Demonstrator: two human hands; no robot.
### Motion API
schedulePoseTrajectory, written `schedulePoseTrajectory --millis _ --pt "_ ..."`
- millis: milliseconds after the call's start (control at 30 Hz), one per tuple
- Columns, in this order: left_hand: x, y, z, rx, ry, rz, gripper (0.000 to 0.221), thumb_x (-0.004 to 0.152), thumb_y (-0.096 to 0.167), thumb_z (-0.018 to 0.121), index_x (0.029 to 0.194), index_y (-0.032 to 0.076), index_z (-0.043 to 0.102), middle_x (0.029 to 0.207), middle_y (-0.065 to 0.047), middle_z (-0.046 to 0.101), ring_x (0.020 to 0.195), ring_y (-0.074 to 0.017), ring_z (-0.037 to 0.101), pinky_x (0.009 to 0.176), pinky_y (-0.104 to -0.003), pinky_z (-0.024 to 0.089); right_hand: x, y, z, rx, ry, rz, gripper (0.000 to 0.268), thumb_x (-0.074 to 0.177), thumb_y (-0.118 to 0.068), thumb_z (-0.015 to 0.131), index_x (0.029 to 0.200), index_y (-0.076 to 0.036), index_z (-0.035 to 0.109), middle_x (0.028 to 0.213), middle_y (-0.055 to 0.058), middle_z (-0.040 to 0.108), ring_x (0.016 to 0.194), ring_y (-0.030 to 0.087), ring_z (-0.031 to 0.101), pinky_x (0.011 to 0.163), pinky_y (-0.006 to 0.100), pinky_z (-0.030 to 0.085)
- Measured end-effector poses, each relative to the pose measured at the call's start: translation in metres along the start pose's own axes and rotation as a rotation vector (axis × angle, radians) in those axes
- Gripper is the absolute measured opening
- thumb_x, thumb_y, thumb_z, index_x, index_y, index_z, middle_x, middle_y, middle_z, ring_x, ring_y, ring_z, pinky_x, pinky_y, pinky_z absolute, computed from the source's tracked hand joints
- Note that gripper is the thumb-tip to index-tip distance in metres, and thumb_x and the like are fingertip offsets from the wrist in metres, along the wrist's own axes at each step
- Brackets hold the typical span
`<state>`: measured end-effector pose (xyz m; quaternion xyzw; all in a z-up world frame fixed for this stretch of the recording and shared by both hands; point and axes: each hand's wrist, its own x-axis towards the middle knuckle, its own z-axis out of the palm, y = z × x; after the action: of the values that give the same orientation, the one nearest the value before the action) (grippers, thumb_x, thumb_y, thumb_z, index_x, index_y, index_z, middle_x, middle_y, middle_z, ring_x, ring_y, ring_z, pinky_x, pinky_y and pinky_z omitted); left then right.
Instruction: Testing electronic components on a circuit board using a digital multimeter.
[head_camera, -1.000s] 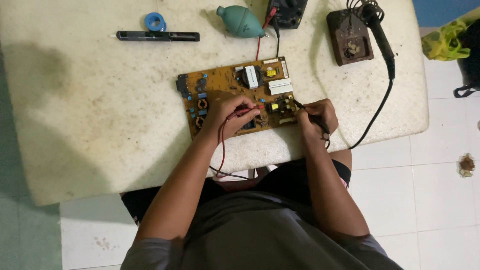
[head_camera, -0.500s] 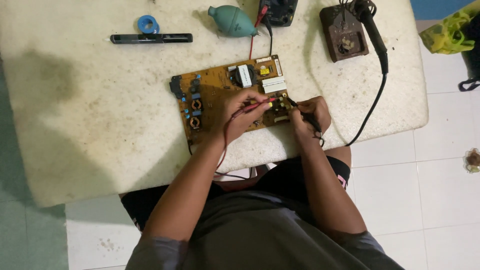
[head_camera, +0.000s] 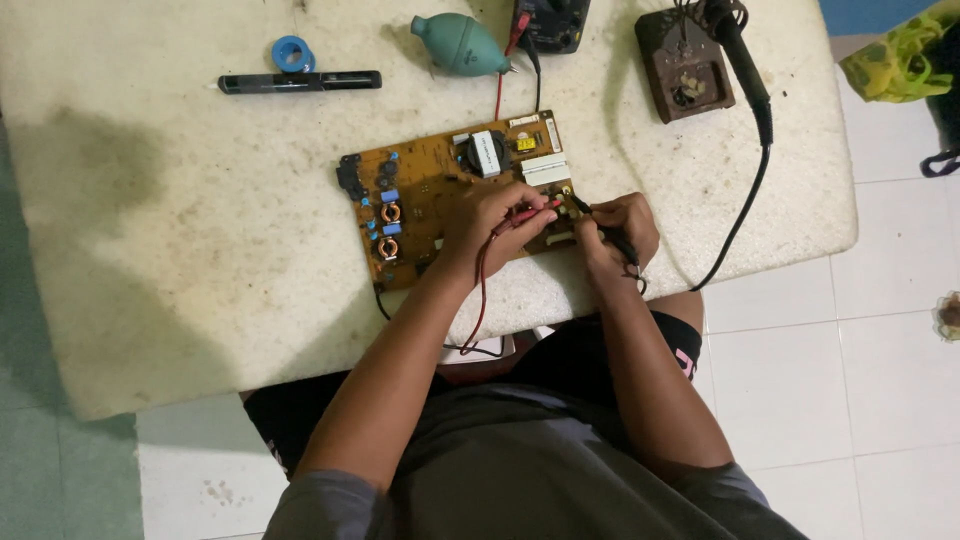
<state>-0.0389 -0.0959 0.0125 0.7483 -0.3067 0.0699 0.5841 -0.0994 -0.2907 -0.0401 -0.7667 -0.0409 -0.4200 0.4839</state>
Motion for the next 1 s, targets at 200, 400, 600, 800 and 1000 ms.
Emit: schedulePoseTrajectory --millis 200,400,600,800,1000 --pt "0.0 -0.005 0.0 0.004 0.018 -0.003 0.014 0.085 0.007 0.084 0.088 0.009 0.071 0.087 -0.01 0.079 0.086 -0.0301 0.077 0.077 -0.036 0.059 -0.002 0.006 0.002 0.012 0.024 -0.017 0.018 0.074 0.013 0.071 0.073 -0.003 0.062 0.075 0.016 0.067 0.062 0.031 0.061 0.054 0.034 0.043" --pt "-0.004 -0.012 0.004 0.075 0.04 0.015 0.015 0.084 0.009 0.085 0.087 0.012 0.071 0.086 -0.006 0.079 0.085 -0.0262 0.076 0.078 -0.032 0.059 -0.001 0.003 0.002 0.021 0.026 -0.014 0.018 0.074 0.015 0.071 0.073 -0.001 0.063 0.076 0.016 0.067 0.062 0.029 0.06 0.054 0.033 0.043" --pt "-0.004 -0.012 0.003 0.056 0.055 0.032 0.015 0.084 0.006 0.083 0.085 0.011 0.069 0.079 -0.008 0.077 0.074 -0.027 0.075 0.071 -0.031 0.058 0.002 -0.003 0.001 0.015 0.006 -0.014 0.017 0.075 0.015 0.071 0.074 0.0 0.063 0.076 0.017 0.067 0.063 0.029 0.06 0.054 0.033 0.043" --pt "0.0 -0.003 -0.004 0.102 0.052 0.064 0.016 0.083 0.005 0.084 0.085 0.011 0.069 0.075 -0.009 0.076 0.07 -0.0278 0.074 0.067 -0.031 0.058 0.003 -0.003 0.002 0.017 0.002 -0.047 0.017 0.077 0.016 0.07 0.075 0.0 0.062 0.076 0.018 0.066 0.062 0.028 0.059 0.054 0.032 0.042" --pt "0.001 0.001 -0.005 0.039 0.049 0.038 0.015 0.084 0.004 0.082 0.086 0.009 0.068 0.075 -0.011 0.075 0.067 -0.0296 0.073 0.064 -0.033 0.057 0.002 -0.005 0.001 -0.011 -0.005 -0.004 0.018 0.077 0.014 0.069 0.074 -0.002 0.061 0.076 0.015 0.066 0.059 0.026 0.057 0.053 0.032 0.041"
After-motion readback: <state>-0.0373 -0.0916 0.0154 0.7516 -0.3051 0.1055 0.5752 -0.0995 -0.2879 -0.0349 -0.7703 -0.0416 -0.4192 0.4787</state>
